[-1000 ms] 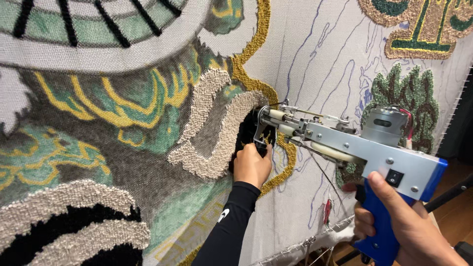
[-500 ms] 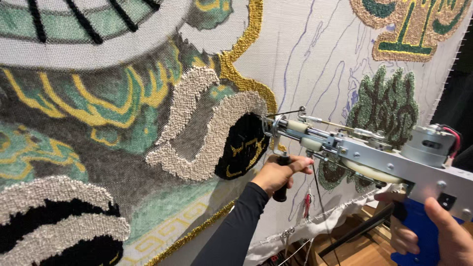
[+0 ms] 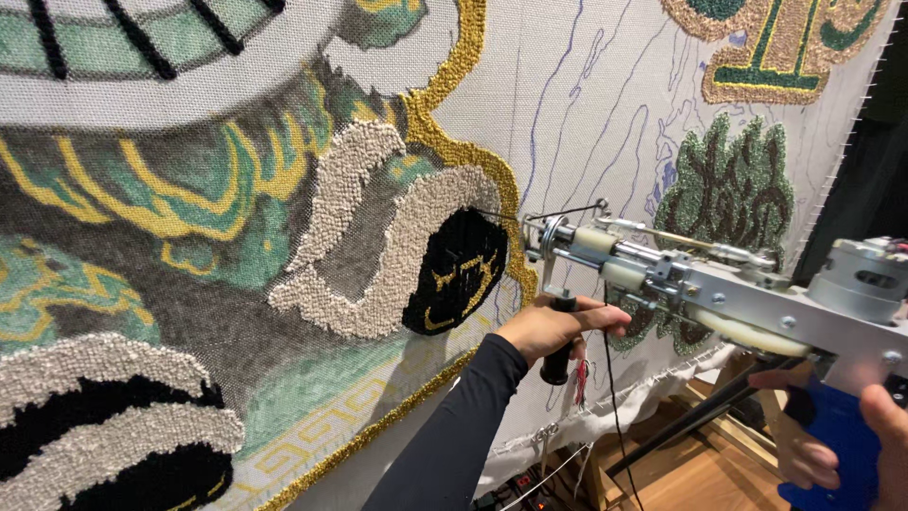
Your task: The person uses a handheld electric tufting gun to apply black yarn into a large canvas stretched on a frame. They guide the tool along a pre-drawn outline to create a textured design, filling in a specific section of the artwork.
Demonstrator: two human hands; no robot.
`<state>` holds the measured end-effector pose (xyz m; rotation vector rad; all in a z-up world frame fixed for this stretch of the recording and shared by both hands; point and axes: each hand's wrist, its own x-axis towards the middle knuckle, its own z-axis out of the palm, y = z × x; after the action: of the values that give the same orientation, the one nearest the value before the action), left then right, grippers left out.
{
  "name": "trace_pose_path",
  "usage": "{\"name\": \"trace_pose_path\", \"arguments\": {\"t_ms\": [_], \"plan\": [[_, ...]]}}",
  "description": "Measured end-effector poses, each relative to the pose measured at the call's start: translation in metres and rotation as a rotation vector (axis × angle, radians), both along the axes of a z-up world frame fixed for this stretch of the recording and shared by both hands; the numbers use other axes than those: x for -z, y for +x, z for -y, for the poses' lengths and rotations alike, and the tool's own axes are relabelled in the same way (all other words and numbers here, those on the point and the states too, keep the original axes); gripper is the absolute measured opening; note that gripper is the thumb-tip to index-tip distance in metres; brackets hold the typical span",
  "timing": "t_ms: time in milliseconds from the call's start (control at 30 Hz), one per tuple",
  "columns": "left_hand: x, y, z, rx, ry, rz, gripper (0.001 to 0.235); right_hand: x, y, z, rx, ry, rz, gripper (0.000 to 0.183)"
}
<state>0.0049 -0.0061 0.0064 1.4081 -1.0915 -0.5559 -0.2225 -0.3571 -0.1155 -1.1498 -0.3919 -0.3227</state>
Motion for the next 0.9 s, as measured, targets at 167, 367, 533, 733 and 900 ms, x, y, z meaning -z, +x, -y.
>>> {"name": "trace_pose_path", "arguments": {"t_ms": [167, 367, 533, 733, 900], "plan": [[-0.006, -0.009, 0.002, -0.135, 0.124, 0.160, 0.033, 0.022, 0.039, 0.050, -0.721, 0.050, 0.131, 0.096], [0.021, -0.008, -0.009, -0.015, -0.021, -0.055, 0.031, 0.010, -0.006, -0.001, -0.032, -0.058, -0.028, 0.099], [0.046, 0.008, -0.014, 0.028, -0.059, -0.073, 0.037, -0.015, -0.004, -0.032, -0.021, -0.039, -0.166, 0.091], [0.042, 0.005, -0.019, -0.096, 0.022, -0.104, 0.036, -0.021, -0.003, -0.049, -0.071, -0.019, -0.181, 0.086], [0.043, 0.009, -0.018, -0.094, -0.001, -0.156, 0.032, -0.026, -0.003, -0.055, -0.087, -0.023, -0.170, 0.085]]}}
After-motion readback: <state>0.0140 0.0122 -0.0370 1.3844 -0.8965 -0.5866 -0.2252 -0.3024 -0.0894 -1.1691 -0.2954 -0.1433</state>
